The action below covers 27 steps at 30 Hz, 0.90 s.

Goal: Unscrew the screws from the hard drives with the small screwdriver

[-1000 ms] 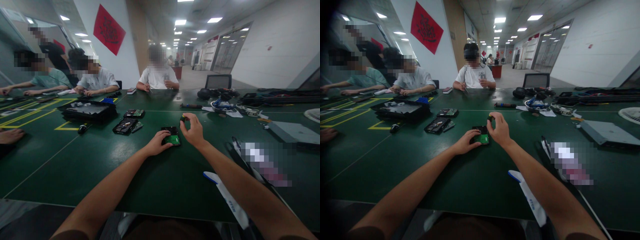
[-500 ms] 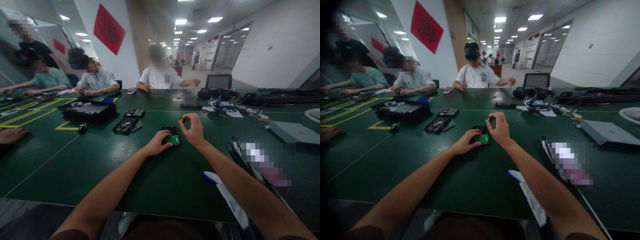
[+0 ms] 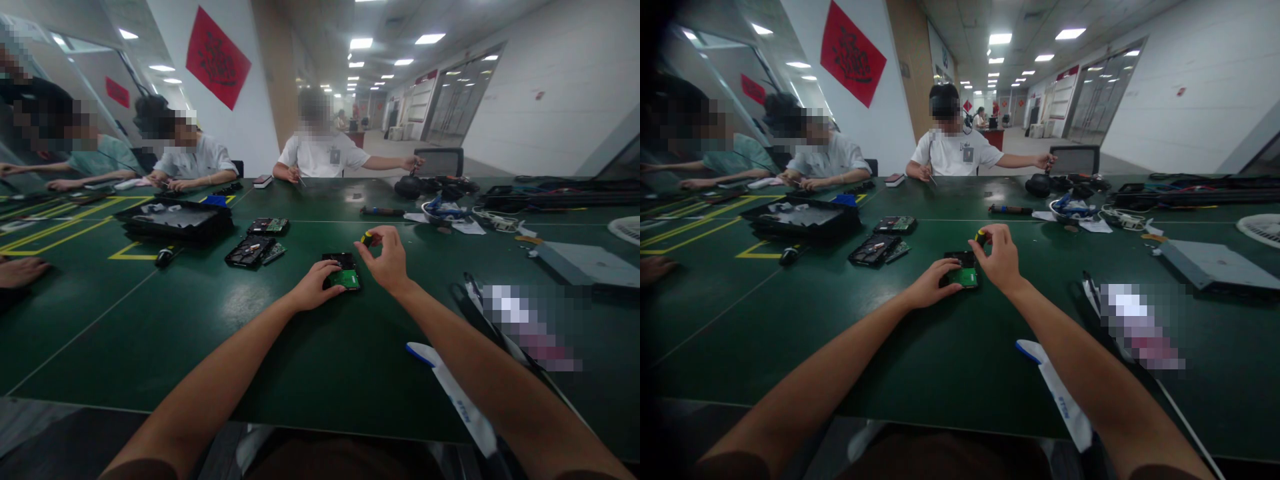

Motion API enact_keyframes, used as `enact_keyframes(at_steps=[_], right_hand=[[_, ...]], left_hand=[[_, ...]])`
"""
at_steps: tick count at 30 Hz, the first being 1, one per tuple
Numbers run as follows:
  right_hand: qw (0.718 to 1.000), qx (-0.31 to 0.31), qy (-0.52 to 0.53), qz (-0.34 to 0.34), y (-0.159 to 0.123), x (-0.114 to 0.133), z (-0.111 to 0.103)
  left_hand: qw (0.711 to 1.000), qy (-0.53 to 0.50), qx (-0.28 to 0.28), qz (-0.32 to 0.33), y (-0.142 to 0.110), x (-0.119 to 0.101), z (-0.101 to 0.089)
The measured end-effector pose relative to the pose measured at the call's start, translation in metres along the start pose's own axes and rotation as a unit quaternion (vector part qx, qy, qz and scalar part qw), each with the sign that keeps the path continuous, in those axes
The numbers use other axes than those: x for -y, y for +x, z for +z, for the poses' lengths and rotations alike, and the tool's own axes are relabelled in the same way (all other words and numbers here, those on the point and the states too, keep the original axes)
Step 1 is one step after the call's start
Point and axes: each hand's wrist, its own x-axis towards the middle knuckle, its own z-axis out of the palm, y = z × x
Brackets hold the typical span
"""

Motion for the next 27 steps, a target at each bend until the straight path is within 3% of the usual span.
enact_keyframes(at_steps=[6, 12, 18, 27], right_hand=[[0.999, 0.036, 0.025, -0.01, 0.0009, 0.0048, -0.0009], [1.0, 0.018, 0.013, 0.005, 0.004, 0.0064, -0.0047], [0.998, 0.058, 0.039, 0.001, 0.0032, 0.0099, -0.0053], [0.999, 0.048, 0.023, 0.002, 0.0023, 0.0088, -0.0047]], left_hand=[[1.0, 0.001, 0.0, -0.003, 0.0002, -0.0004, 0.0], [1.0, 0.0, -0.002, 0.002, 0.0002, 0.0003, 0.0003], [1.0, -0.001, -0.002, 0.0, 0.0001, -0.0002, 0.0004], [1.0, 0.0, -0.002, -0.003, -0.0002, 0.0006, 0.0004]])
